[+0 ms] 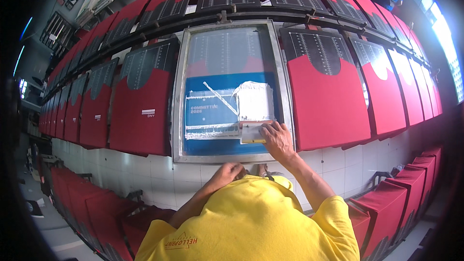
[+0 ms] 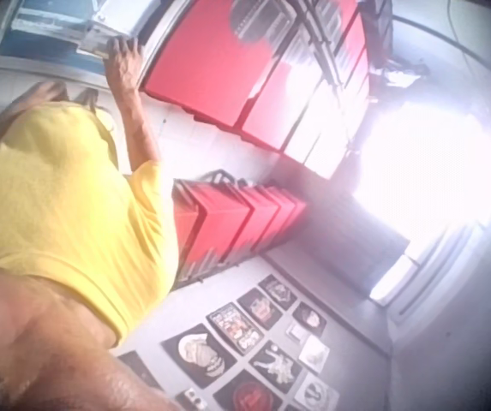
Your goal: The person applies ink to a mesh screen using a squeegee, pulling it across the design repeatedly to print onto shirts held on a long row of printing tables.
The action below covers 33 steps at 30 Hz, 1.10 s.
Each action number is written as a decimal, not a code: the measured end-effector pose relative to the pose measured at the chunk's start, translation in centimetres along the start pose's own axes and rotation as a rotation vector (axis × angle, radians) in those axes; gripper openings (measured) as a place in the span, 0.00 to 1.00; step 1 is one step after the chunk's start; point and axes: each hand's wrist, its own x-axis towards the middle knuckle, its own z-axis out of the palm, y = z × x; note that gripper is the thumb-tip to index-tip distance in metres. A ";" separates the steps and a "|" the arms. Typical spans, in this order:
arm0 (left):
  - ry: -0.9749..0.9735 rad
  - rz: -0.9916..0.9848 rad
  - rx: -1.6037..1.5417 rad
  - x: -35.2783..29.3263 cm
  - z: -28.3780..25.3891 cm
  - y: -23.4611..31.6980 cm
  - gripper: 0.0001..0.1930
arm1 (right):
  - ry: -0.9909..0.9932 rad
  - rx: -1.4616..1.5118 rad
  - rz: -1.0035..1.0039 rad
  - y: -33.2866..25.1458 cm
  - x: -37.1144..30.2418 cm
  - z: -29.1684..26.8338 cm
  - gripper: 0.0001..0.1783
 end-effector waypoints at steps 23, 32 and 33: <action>0.387 0.804 0.895 9.8 -4.8 10.9 0.17 | 0.145 -0.039 0.008 2.7 4.5 0.0 0.26; 0.401 0.750 0.906 7.9 -2.1 7.3 0.19 | 0.140 -0.033 0.005 1.8 1.3 2.7 0.21; 0.427 0.765 0.928 9.5 -2.6 7.7 0.19 | 0.129 -0.018 0.015 2.5 2.2 2.8 0.22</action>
